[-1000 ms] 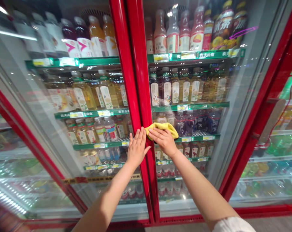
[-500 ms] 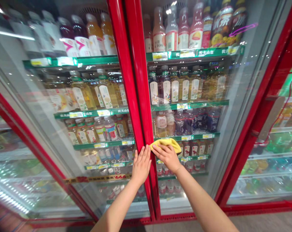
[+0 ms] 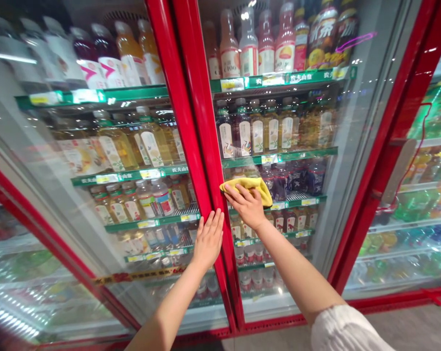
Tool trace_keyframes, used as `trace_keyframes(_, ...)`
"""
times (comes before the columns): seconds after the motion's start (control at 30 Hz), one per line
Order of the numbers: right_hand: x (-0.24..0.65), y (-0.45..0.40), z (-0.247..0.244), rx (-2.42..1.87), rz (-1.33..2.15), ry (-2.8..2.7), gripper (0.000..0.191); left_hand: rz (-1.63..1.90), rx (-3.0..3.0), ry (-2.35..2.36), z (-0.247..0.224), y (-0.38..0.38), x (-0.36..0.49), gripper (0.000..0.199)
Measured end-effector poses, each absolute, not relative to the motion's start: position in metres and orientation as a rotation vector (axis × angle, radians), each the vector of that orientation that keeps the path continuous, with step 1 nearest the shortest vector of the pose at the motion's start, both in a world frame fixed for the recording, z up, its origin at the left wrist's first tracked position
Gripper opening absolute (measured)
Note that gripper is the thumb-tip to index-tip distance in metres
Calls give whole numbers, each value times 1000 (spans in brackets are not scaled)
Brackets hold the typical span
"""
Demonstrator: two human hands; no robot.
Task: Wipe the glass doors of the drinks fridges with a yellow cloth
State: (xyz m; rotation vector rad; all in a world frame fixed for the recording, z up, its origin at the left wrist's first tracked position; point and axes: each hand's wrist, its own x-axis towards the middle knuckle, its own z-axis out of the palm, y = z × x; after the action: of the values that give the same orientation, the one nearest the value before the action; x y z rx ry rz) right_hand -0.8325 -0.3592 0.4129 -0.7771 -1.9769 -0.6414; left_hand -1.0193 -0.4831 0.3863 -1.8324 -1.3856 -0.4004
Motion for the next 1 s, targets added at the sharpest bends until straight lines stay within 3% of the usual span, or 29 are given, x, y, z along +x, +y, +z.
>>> trace_keyframes(0.23,-826,-384,340,-535,-810,-2051,43,-419,-1845,-1379,376,-484,-1021,70)
trace_keyframes(0.5,-833,-358,447,-687,-725,-1833,55,-510,-1822,-1373,400,-475,-1010,78)
trace_keyframes(0.73,-847,-370,421,-795,-695,-1760,51,-528,-1802,-1376,413,-475,-1005,79)
trace_keyframes(0.9,-829,-357,463,-818,-665,-1794,58,-529,-1815,-1349,424,-470,-1003,79)
trace_keyframes(1.0,-814,-351,461,-963,-609,-1672,59,-543,-1810,-1358,429,-467,-1000,79)
